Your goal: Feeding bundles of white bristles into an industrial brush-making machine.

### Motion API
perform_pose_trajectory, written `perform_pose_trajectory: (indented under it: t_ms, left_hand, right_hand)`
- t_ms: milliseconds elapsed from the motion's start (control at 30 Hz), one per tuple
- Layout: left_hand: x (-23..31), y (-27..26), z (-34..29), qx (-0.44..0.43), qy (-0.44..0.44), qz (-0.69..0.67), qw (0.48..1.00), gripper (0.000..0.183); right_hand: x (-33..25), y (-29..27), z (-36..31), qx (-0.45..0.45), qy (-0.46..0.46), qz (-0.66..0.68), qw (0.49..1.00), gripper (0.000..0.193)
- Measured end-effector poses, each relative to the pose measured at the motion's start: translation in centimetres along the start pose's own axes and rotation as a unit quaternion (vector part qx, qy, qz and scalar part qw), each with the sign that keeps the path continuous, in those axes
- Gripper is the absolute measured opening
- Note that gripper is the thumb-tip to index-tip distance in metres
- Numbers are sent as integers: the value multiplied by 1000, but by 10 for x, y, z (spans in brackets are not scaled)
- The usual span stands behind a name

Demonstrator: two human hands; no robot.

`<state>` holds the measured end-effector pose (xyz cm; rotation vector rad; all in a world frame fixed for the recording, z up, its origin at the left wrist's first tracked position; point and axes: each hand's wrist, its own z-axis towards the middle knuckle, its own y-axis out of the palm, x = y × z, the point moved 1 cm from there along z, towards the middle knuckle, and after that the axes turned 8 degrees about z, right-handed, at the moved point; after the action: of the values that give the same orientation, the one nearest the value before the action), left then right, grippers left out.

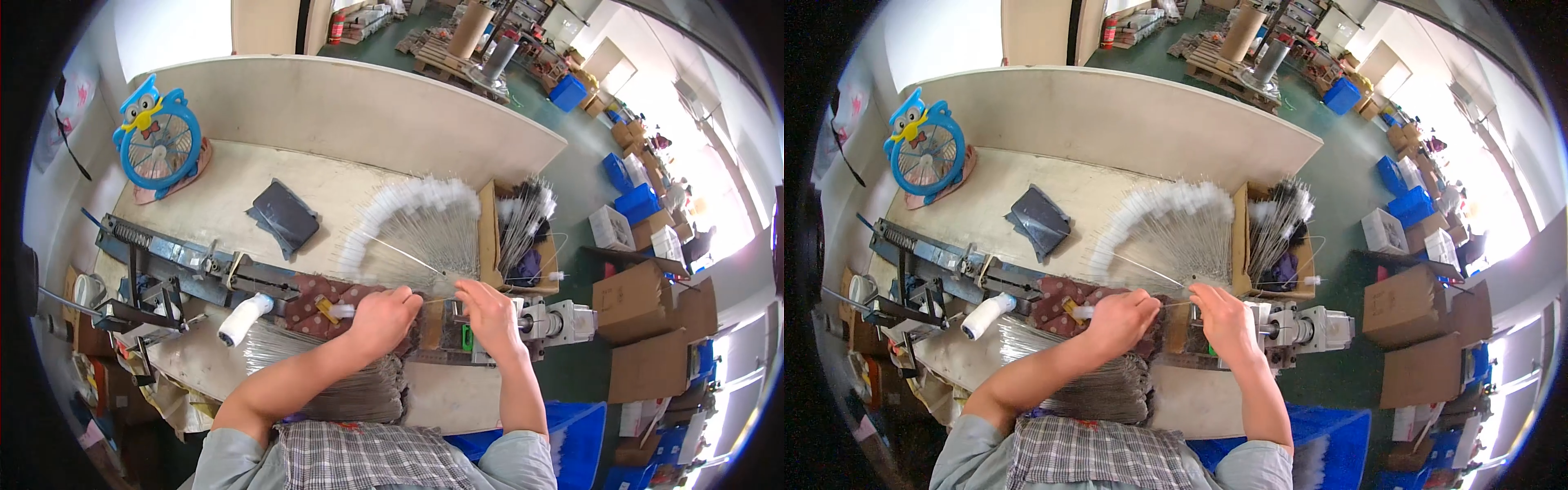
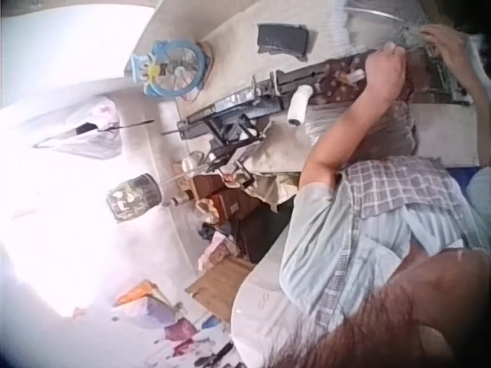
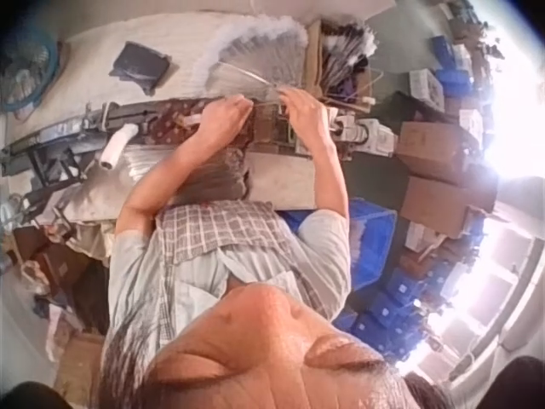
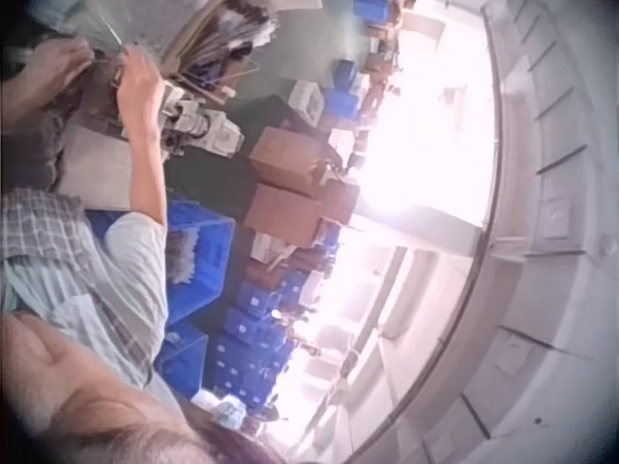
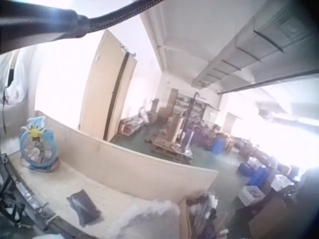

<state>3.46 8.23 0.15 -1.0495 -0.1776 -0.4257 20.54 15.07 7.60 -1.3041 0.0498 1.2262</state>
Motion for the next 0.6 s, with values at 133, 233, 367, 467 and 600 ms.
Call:
perform_pose_trajectory:
  t_ms: [133, 233, 367, 467, 600]
  left_hand:
    - [-18, 10, 31, -22, 34, 77, 996, 12]
    - [-26, 18, 33, -70, 19, 184, 980, 21]
    - [-1, -40, -15, -10, 57, 11, 998, 29]
    - [-1, -67, -63, -12, -22, -55, 998, 15]
    - [-25, -92, -113, 5, -311, -198, 929, 12]
  right_hand:
    - [18, 13, 4, -46, 2, 3, 999, 12]
    - [-1, 2, 9, -144, -4, 7, 989, 11]
    - [-22, 18, 23, -92, -130, 89, 983, 7]
    - [-46, 59, 44, -125, -218, 93, 963, 6]
    - [-65, 116, 57, -126, -235, 123, 956, 7]
